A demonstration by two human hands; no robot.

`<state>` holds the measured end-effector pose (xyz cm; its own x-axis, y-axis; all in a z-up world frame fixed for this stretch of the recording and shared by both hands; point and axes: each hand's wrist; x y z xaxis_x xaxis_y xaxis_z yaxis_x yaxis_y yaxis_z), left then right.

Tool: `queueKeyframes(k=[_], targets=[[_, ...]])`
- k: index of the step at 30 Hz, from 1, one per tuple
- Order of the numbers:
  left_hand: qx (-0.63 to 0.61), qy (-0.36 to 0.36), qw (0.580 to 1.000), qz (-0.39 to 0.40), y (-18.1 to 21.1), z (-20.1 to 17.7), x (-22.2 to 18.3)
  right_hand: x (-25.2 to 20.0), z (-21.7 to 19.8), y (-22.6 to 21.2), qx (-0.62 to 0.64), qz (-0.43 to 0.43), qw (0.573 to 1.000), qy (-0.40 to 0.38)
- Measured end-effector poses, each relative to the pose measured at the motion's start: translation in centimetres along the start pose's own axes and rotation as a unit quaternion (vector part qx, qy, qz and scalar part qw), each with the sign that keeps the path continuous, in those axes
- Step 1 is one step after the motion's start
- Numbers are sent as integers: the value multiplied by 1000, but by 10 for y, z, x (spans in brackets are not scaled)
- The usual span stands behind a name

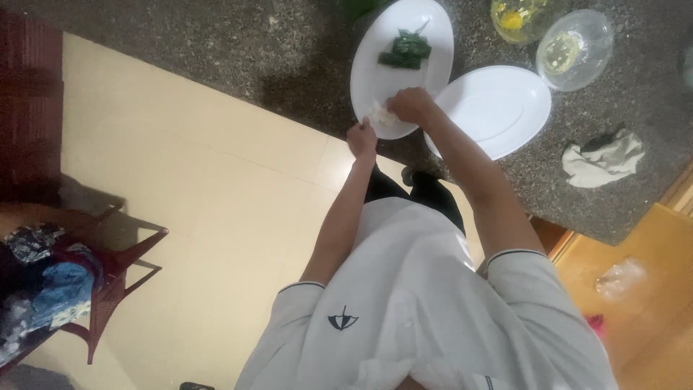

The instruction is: Preparing green vegetable strips by coating them in white powder on a plate.

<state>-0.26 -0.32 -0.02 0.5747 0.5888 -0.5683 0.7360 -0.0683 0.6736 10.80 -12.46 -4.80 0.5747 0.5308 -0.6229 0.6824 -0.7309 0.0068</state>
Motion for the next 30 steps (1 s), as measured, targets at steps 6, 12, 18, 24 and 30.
queueKeyframes(k=[6,12,18,24,30], targets=[[8,-13,1000,19,-12,3,5,-31,-17,2,128,116,984,52],[-18,-26,998,46,-18,2,2,-65,-33,-20,231,219,935,156],[-42,-17,997,63,-19,2,2,-64,-4,-46,233,220,923,211],[-88,-30,995,44,-15,-4,-5,-65,7,-46,316,211,912,155],[-7,9,996,93,3,-37,-36,-66,12,-41,581,242,752,196]])
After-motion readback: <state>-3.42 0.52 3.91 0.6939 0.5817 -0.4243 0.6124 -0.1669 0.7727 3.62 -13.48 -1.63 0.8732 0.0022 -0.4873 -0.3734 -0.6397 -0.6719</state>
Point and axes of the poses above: each hand's wrist, its own x-axis towards the middle knuckle, its own z-axis out of the palm, y = z × x, and after that the axes turned 9 degrees about z, right-handed
